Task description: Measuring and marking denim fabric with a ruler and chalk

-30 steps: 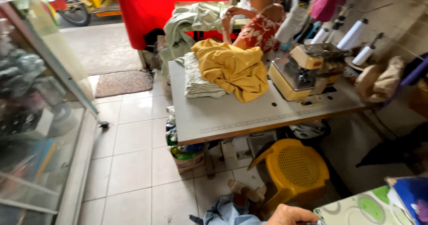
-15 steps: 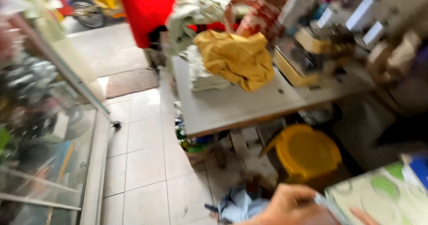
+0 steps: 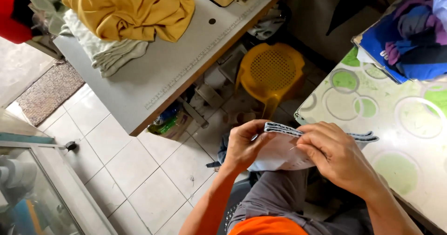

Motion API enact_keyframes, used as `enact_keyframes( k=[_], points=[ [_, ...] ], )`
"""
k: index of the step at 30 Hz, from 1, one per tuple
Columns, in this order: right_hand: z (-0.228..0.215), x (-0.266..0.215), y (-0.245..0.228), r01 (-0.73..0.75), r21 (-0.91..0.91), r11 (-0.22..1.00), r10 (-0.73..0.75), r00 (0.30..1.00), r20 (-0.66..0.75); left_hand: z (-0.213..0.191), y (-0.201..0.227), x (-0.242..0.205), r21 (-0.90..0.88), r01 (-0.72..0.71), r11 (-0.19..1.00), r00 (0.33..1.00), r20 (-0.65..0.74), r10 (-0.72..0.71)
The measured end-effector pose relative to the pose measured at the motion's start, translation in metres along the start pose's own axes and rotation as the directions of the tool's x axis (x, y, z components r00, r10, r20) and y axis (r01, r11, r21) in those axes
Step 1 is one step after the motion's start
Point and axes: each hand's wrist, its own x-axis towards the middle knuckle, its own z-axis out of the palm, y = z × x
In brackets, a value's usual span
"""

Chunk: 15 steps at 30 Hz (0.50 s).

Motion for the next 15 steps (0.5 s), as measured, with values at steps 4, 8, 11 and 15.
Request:
enact_keyframes(
  k=[4,8,11,15],
  points=[
    [0.001,0.003,0.004,0.011,-0.010,1.000,-0.011,1.000,0.008,-0.008,-0.001,0.004,0.035,-0.036,0.999,0.999,0.033,0.035],
    [0.003,0.007,0.012,0.019,-0.001,1.000,-0.019,1.000,0.011,-0.008,-0.006,0.007,0.068,-0.115,0.991,0.993,0.031,0.114],
    [0.004,0.011,0.012,0.033,-0.009,0.999,-0.033,0.999,0.020,-0.004,-0.008,0.008,0.105,-0.091,0.990,0.995,-0.025,0.094],
    [0.004,0.017,0.002,0.037,-0.068,0.997,-0.035,0.999,0.034,0.002,0.000,0.010,0.119,-0.016,0.993,0.996,-0.086,0.026]
  ],
)
